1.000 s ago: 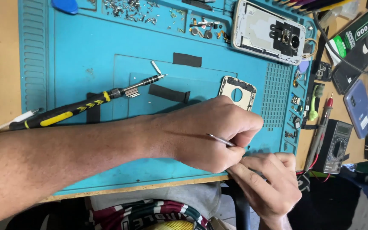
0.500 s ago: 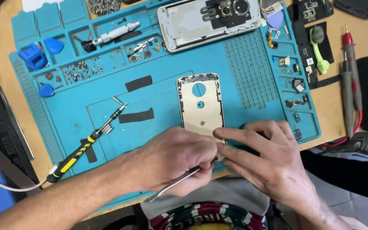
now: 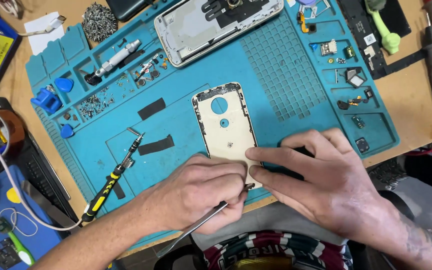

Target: Removing old adhesive residue from a mobile phone back panel using a metal scraping tool.

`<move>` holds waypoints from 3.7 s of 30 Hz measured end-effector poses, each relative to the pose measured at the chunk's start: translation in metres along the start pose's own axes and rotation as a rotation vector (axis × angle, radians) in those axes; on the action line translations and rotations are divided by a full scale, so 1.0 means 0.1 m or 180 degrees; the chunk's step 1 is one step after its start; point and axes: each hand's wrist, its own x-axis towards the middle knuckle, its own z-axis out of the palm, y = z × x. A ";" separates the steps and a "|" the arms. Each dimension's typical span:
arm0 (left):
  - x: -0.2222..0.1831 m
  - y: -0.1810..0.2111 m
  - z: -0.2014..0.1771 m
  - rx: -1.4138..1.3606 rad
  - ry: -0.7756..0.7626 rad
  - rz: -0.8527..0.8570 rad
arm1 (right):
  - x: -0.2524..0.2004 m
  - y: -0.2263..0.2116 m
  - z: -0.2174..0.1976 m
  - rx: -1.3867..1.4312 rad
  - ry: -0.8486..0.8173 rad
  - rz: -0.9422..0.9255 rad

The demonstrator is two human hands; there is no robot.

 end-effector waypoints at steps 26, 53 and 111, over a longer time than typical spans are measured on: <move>0.13 0.05 -0.08 -0.0389 -0.0059 -0.0264 | -0.07 0.05 0.02 0.0031 -0.0016 -0.0005; -0.08 0.23 -0.46 0.1313 -0.0097 -0.0022 | -0.03 0.07 -0.19 -0.0229 -0.0215 -0.0783; -0.58 -0.36 0.11 0.0942 0.0846 -0.0058 | 0.34 0.27 -0.27 -0.0956 -0.1752 -0.1809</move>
